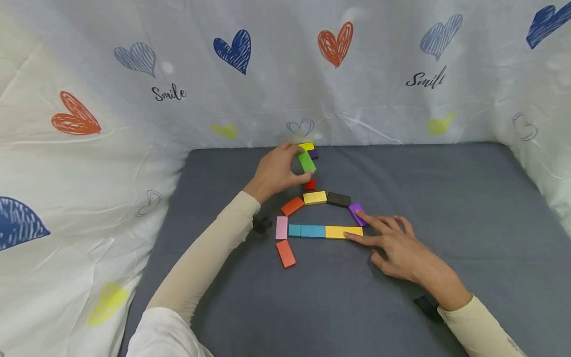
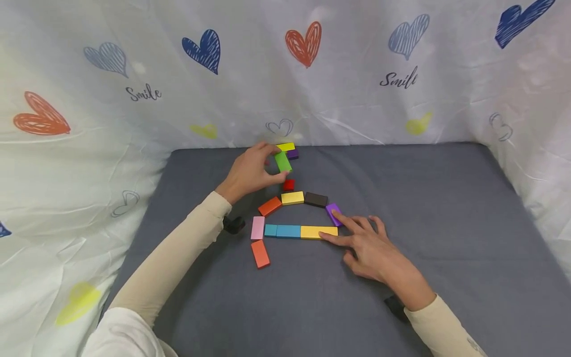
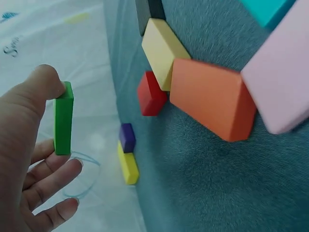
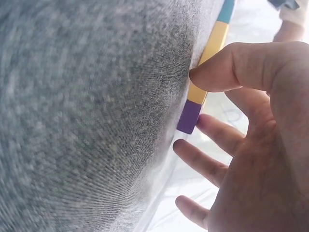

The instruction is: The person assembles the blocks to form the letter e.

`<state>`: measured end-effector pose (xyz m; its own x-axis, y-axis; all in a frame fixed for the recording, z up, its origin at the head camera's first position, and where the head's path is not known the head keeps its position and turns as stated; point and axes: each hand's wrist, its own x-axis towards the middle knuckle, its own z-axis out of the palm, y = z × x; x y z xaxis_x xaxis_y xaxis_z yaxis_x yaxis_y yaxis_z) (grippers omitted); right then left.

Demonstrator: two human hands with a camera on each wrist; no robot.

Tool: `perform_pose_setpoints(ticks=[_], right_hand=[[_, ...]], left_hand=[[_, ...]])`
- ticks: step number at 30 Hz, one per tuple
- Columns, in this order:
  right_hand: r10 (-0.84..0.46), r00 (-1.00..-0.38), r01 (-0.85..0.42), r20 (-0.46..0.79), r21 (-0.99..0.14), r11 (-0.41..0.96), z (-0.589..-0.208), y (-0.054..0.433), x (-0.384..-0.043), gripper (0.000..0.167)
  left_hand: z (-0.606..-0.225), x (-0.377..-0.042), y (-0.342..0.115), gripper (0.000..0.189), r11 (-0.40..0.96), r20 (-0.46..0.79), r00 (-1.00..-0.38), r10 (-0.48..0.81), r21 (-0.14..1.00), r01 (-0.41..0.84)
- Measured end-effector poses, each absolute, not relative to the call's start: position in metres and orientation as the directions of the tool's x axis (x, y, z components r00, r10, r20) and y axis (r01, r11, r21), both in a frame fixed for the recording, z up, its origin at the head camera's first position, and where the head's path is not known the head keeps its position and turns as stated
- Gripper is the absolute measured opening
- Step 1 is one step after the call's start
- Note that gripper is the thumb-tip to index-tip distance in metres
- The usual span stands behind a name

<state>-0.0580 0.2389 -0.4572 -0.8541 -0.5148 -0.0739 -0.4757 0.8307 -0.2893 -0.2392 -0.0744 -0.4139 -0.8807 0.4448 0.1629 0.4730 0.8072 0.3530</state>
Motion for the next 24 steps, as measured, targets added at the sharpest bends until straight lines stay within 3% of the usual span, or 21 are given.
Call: perform_pose_setpoints(ticks=[24], right_hand=[[-0.515, -0.854, -0.474, -0.075, -0.299, 0.829, -0.458, 0.238, -0.058, 0.069]], left_hand=[[-0.389, -0.125, -0.102, 0.056, 0.741, 0.352, -0.840, 0.412, 0.407, 0.534]])
